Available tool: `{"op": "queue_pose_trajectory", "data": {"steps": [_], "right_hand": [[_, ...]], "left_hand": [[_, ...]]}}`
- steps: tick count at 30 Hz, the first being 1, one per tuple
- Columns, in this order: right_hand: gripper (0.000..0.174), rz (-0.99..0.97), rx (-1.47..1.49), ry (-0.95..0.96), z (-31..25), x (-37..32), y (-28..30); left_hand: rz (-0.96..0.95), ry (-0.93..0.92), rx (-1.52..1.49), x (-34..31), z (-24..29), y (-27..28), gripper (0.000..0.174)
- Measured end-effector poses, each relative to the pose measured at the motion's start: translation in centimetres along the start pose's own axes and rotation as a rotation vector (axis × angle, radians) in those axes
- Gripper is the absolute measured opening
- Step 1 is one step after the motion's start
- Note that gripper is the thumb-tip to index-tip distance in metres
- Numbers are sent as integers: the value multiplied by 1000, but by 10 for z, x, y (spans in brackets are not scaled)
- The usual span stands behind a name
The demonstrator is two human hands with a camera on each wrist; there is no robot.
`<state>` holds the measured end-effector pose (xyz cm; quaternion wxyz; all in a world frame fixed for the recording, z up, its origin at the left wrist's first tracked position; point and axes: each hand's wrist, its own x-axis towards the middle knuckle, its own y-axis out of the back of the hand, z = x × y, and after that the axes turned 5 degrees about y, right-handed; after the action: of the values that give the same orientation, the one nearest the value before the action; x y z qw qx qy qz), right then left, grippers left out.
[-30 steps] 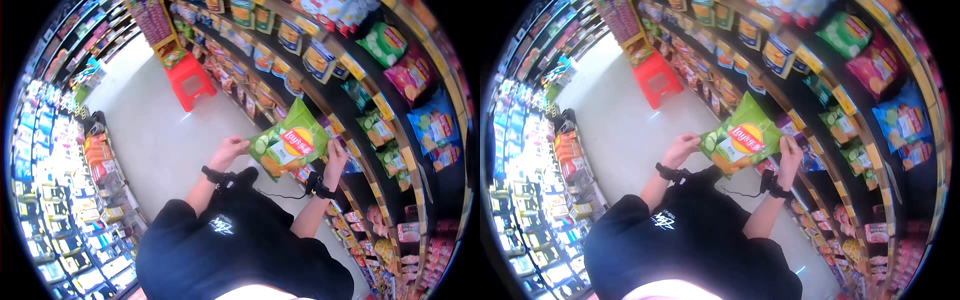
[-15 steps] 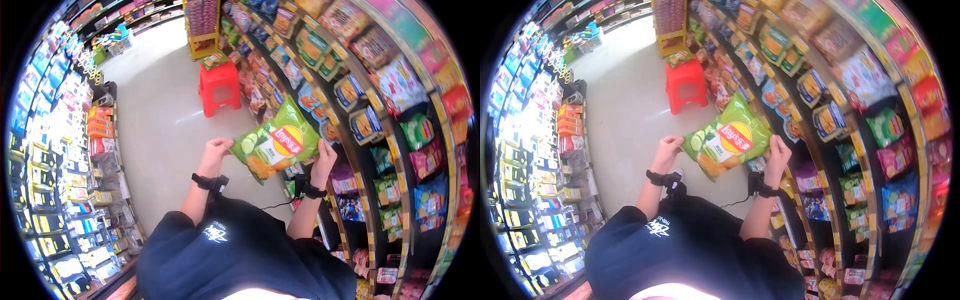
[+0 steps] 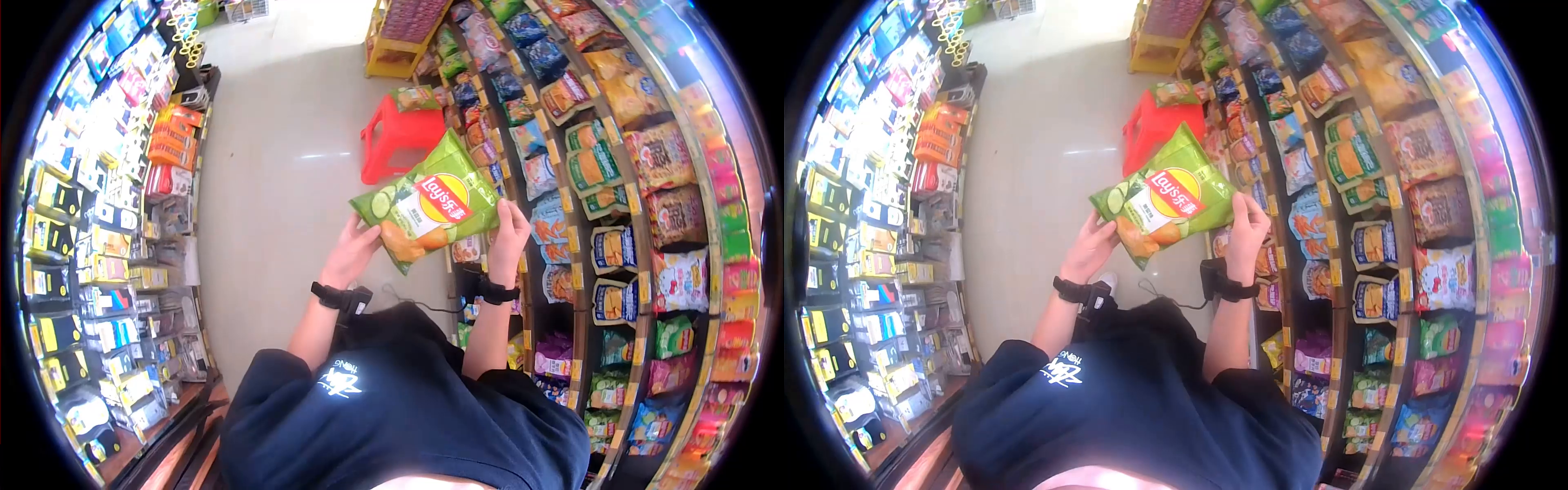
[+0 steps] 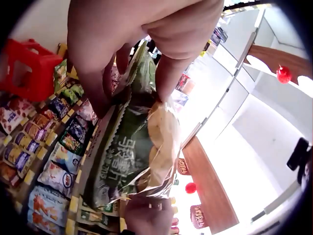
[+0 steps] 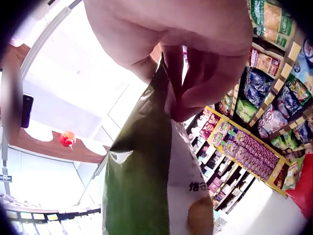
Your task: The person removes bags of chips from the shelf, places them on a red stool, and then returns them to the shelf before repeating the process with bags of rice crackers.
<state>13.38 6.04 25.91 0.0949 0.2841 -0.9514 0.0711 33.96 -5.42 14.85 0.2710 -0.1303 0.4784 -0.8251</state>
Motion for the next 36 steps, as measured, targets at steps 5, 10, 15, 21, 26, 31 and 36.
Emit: {"op": "queue_pose_trajectory", "data": {"steps": [5, 10, 15, 21, 26, 31, 36], "right_hand": [[16, -105, -185, 69, 25, 30, -10], [14, -118, -129, 16, 53, 68, -1], [14, -135, -125, -29, 59, 123, 14], [18, -101, -311, 45, 83, 198, 53], [18, -11, -339, 18, 112, 230, 96], [18, 4, -217, -344, 163, 249, 104], [15, -38, -248, -397, 240, 286, 91]], "left_hand": [[148, 4, 110, 18, 8, 21, 50], [251, 67, 176, 48, 14, 23, 44], [230, 57, 225, 105, 13, 15, 40], [166, 165, 297, 207, 9, 4, 36], [148, 317, 350, 288, -16, -5, 32], [274, 384, 364, 340, -28, 14, 31], [339, 431, 279, 401, -33, 73, 32]]}}
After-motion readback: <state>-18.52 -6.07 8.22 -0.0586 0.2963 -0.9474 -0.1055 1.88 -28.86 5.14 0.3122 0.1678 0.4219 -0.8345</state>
